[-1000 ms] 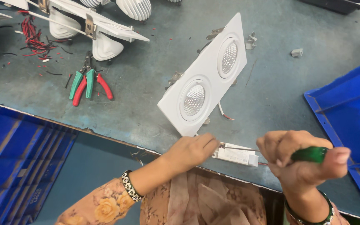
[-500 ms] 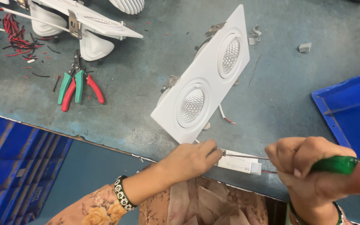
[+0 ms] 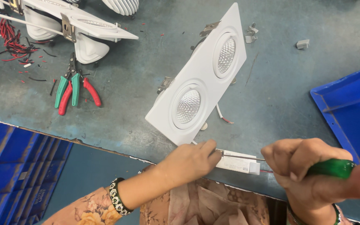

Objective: The person assembles light fixtures by hand at a workbench. They pick up a white rectangular driver, connect its wires to a dual-lamp fixture housing, and use a screwdriver to secure components, then place the assembled unit into a green plastic bin.

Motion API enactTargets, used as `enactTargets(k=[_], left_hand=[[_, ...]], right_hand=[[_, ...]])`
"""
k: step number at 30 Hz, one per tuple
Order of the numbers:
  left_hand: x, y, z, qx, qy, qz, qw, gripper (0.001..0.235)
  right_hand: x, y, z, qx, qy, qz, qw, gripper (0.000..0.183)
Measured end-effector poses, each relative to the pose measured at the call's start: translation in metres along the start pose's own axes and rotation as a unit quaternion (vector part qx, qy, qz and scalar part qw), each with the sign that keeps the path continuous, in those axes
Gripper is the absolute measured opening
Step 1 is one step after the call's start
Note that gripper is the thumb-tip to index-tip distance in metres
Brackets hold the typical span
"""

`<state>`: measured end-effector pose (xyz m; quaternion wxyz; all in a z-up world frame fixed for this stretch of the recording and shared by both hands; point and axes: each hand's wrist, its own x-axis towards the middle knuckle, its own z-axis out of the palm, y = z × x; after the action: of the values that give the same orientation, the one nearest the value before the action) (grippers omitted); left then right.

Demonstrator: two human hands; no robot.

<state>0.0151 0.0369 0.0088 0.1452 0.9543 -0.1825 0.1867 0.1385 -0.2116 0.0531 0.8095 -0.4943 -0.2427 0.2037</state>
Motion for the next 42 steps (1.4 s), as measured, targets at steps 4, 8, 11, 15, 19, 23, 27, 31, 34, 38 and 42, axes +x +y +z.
enactTargets(k=[4,8,11,15,19,23,27,31,34,38,42], left_hand=[[0.008,0.002,-0.002,-0.002,-0.018,-0.004,1.0,0.006],[0.01,-0.001,-0.012,-0.01,-0.016,-0.004,1.0,0.01],[0.003,-0.004,-0.019,-0.008,0.034,0.001,0.999,0.021],[-0.002,-0.005,-0.017,0.038,-0.006,0.015,0.999,0.02],[-0.002,-0.009,-0.013,0.025,-0.012,0.027,0.999,0.012],[0.001,-0.009,-0.009,0.004,-0.017,0.026,1.0,0.01],[0.009,-0.005,-0.007,-0.004,-0.041,0.008,0.999,0.009],[0.016,-0.005,-0.004,0.008,-0.086,0.026,0.996,0.008],[0.022,-0.008,-0.004,0.007,-0.131,0.058,0.99,0.01],[0.025,-0.009,-0.003,-0.029,-0.136,0.049,0.989,0.011],[0.023,-0.009,-0.002,-0.041,-0.12,0.037,0.991,0.01]], right_hand=[[0.001,-0.002,0.01,0.01,0.015,-0.003,1.0,0.093],[0.003,-0.004,0.021,-0.051,0.034,0.002,0.998,0.092],[0.006,-0.005,0.025,-0.06,0.028,0.01,0.998,0.091],[0.01,-0.006,0.026,-0.048,0.015,0.009,0.999,0.09],[0.009,-0.008,0.027,-0.064,0.016,0.005,0.998,0.091],[0.004,-0.007,0.029,-0.078,0.006,0.001,0.997,0.091],[0.008,-0.003,0.029,-0.033,-0.004,0.004,0.999,0.09],[0.01,-0.002,0.028,-0.026,-0.013,0.001,1.0,0.09],[0.009,-0.002,0.032,-0.027,-0.013,-0.005,1.0,0.089],[0.005,-0.008,0.037,-0.077,-0.016,0.003,0.997,0.09],[0.007,-0.008,0.037,-0.083,-0.02,-0.004,0.996,0.09]])
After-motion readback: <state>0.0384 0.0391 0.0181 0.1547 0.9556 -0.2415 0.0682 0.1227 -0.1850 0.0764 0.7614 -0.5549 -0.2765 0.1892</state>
